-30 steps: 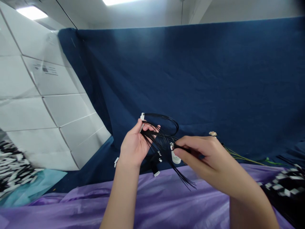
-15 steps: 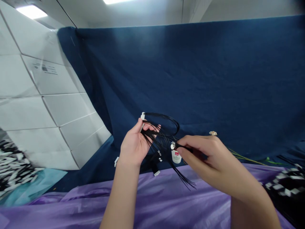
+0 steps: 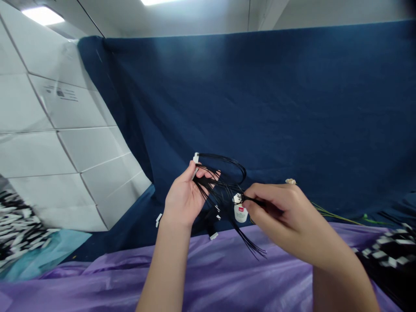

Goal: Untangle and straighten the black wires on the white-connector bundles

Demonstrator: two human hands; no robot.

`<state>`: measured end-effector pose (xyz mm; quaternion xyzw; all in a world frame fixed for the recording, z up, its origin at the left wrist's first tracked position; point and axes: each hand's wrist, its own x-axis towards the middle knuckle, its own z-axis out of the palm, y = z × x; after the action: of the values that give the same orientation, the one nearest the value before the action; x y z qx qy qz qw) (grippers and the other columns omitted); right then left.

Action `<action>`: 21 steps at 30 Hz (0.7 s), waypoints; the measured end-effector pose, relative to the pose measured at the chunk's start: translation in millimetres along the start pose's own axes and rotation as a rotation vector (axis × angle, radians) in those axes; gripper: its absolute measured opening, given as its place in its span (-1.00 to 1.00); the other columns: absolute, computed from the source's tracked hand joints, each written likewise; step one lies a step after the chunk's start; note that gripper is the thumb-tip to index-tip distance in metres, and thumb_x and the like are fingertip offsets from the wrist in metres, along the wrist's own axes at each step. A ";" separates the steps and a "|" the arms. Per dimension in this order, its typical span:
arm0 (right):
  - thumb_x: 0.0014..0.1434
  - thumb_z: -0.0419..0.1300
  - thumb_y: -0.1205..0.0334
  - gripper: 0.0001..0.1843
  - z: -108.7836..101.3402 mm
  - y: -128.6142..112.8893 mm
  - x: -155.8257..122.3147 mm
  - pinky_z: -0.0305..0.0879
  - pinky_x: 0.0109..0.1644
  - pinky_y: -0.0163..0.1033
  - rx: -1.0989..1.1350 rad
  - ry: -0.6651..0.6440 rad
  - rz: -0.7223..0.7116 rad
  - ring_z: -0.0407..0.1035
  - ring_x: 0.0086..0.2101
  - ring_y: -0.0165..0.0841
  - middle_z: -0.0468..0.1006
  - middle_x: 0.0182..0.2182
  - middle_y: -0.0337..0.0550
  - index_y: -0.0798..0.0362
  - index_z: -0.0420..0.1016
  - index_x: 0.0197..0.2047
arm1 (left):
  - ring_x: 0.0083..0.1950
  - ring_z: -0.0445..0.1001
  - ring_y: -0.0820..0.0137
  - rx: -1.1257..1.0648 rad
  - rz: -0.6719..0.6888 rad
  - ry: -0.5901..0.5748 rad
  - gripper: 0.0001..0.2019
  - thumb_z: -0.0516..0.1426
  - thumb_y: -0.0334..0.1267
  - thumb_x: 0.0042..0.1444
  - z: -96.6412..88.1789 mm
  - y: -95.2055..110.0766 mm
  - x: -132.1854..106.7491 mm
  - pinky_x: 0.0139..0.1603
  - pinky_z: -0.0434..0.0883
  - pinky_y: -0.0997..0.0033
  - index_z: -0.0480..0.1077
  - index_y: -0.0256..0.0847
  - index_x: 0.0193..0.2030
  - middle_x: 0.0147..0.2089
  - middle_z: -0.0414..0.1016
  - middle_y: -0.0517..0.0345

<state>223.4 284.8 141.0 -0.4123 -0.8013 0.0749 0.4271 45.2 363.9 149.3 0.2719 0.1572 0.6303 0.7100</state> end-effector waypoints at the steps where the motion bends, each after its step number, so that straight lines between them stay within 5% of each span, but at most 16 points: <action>1: 0.27 0.09 0.37 -0.74 0.1 -0.1 0.0 -0.03 -0.48 -0.43 -0.001 0.003 -0.003 0.00 -0.59 -0.61 0.14 -0.63 -0.42 0.09 0.26 -0.49 | -0.52 0.40 0.54 0.001 0.004 -0.005 -0.64 -0.07 -0.33 0.43 -0.2 0.0 0.2 0.03 0.57 0.14 0.36 -0.37 -0.39 -0.55 0.25 0.26; 21: 0.34 0.04 0.34 -0.69 -0.3 2.8 0.6 -0.03 -0.47 -0.42 0.014 -0.049 -0.017 0.01 -0.58 -0.60 0.15 -0.62 -0.41 0.08 0.24 -0.47 | -0.55 0.36 0.55 -0.009 -0.019 0.027 -0.65 -0.04 -0.33 0.42 10.2 -9.0 -4.8 -0.05 0.57 0.22 0.33 -0.34 -0.42 -0.57 0.23 0.27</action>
<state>225.1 286.9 140.2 -0.4004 -0.8145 0.0868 0.4108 57.5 356.7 151.7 0.2586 0.1662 0.6278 0.7150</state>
